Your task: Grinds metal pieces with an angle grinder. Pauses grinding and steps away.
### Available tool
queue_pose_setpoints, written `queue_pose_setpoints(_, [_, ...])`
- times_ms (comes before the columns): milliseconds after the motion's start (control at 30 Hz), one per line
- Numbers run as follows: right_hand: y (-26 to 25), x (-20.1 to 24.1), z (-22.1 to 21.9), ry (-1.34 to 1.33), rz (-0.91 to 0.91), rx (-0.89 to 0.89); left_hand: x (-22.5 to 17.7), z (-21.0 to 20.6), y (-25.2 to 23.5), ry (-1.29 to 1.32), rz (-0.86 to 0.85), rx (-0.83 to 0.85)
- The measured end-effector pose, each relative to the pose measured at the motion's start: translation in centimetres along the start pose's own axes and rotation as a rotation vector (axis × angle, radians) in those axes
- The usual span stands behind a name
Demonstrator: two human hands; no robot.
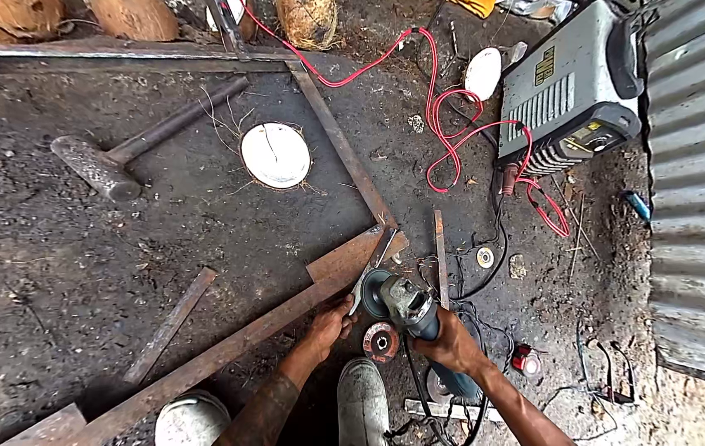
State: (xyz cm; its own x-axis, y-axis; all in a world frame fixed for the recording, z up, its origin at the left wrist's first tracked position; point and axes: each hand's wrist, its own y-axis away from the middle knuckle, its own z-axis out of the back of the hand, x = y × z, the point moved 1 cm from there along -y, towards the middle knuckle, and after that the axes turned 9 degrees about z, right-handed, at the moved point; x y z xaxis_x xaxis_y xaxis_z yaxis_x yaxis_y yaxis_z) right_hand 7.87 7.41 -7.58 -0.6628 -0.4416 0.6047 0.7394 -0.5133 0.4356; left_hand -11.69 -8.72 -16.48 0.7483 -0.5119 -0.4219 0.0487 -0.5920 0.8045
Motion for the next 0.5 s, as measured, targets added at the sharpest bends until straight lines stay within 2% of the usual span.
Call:
queue_pose_setpoints(267, [0.2, 0.0, -0.2, 0.023, 0.015, 0.054, -0.1, -0.1, 0.1, -0.016, -0.016, -0.009])
queue_pose_setpoints(400, [-1.3, -0.8, 1.5, -0.061, 0.006, -0.081, -0.1, -0.1, 0.4, -0.046, -0.005, 0.004])
queue_pose_setpoints(500, [-1.4, -1.3, 3.2, -0.130, 0.001, -0.194, -0.1, 0.1, 0.6, -0.144, -0.058, -0.038])
